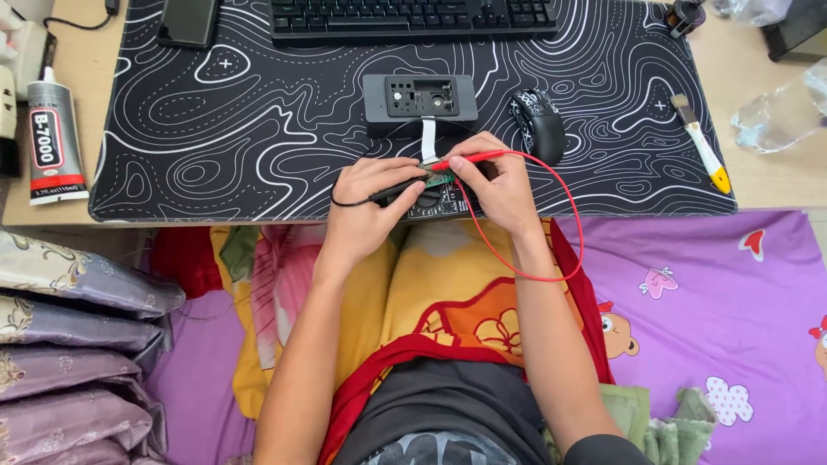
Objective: Testing a small circuit board using a multimeter with red and black probes to check electrical points.
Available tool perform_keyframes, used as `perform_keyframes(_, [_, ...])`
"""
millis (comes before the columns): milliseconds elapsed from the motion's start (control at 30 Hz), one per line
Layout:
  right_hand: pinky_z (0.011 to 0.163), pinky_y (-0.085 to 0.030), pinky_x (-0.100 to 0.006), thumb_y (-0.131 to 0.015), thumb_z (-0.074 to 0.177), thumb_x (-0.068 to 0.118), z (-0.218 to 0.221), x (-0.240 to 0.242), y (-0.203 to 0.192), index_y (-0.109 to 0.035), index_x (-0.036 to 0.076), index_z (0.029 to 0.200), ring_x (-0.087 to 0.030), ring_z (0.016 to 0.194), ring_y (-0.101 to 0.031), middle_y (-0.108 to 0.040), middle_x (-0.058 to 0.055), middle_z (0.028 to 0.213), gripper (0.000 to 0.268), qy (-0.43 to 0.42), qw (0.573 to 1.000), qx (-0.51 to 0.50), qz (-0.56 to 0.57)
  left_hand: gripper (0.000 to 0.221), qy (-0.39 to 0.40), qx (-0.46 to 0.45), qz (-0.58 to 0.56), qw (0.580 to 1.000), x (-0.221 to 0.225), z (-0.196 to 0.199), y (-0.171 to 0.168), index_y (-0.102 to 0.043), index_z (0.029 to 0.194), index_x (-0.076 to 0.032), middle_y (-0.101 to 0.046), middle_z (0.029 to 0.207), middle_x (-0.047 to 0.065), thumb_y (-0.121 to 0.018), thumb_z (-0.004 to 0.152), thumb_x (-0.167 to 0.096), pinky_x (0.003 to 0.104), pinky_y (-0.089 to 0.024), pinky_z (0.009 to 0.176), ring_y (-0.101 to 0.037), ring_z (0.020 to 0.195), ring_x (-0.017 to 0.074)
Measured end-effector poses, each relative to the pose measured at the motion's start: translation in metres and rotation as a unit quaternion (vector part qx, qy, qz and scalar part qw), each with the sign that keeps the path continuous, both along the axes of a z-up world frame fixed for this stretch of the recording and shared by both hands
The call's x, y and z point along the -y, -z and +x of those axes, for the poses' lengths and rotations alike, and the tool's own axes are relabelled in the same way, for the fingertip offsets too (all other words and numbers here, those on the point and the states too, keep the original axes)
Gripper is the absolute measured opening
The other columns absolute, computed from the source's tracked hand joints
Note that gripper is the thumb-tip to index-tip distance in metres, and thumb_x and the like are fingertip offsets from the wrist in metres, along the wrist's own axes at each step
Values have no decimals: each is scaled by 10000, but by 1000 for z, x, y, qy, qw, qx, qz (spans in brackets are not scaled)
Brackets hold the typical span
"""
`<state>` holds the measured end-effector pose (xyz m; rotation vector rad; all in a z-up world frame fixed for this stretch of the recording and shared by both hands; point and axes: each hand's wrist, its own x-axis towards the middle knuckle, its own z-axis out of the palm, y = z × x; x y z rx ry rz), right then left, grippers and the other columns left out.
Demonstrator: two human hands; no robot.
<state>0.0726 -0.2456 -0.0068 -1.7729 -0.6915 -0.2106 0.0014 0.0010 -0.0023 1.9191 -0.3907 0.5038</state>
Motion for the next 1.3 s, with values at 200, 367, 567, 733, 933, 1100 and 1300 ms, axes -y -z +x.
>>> perform_keyframes(200, [1003, -586, -396, -779, 1138, 116, 2, 3, 7, -863, 55, 1146, -240, 1060, -750, -747, -136, 1063, 104, 6, 1000, 4, -1, 162, 4, -16, -13, 1000, 1, -4, -5, -904, 1216, -217, -881, 1236, 31, -870, 1058, -207, 388, -522, 1067, -806, 1204, 292])
perform_keyframes(367, [1024, -575, -395, -797, 1124, 98, 1, 1, 4, -857, 56, 1165, -246, 1084, -750, -752, -140, 1089, 84, -4, 1000, 5, -4, 165, 2, -16, 1, 1000, 1, -1, -5, -906, 1214, -227, -875, 1232, 24, -873, 1055, -197, 385, -516, 1071, -801, 1208, 288])
perform_keyframes(567, [1023, -581, -405, -789, 1132, 107, 1, 2, 6, -857, 50, 1155, -245, 1082, -762, -760, -142, 1085, 92, 12, 1000, -6, -1, 168, 7, -27, -13, 1000, 0, -3, -4, -902, 1221, -241, -879, 1232, 5, -865, 1059, -218, 376, -516, 1075, -805, 1214, 273])
perform_keyframes(733, [1040, -587, -407, -788, 1129, 98, 2, 3, 6, -851, 42, 1155, -263, 1108, -765, -767, -157, 1112, 89, -5, 1000, 6, 2, 156, 2, -16, -2, 1000, 1, -1, -3, -901, 1207, -242, -876, 1225, 6, -873, 1055, -222, 376, -523, 1059, -808, 1193, 281])
perform_keyframes(933, [1051, -603, -428, -765, 1137, 87, -1, -1, 6, -833, 26, 1152, -271, 1149, -781, -803, -174, 1149, 92, -12, 1000, -17, 23, 153, 1, -17, -2, 1000, 0, -2, -4, -900, 1212, -242, -875, 1228, 4, -869, 1064, -224, 374, -522, 1054, -808, 1195, 276])
perform_keyframes(1100, [1070, -598, -427, -753, 1143, 90, -3, -2, 4, -826, 26, 1156, -258, 1162, -775, -804, -172, 1162, 98, -13, 999, -20, 35, 153, 1, -24, -16, 1000, 1, -3, -4, -908, 1212, -229, -879, 1214, 14, -866, 1065, -218, 362, -511, 1045, -809, 1179, 270])
perform_keyframes(1300, [1064, -605, -437, -782, 1118, 63, 1, 0, 6, -834, 18, 1146, -305, 1183, -791, -811, -182, 1186, 74, -14, 1000, 3, 10, 145, -8, -25, -12, 1000, 2, -2, -3, -912, 1195, -219, -880, 1207, 25, -880, 1054, -212, 375, -519, 1050, -811, 1181, 279])
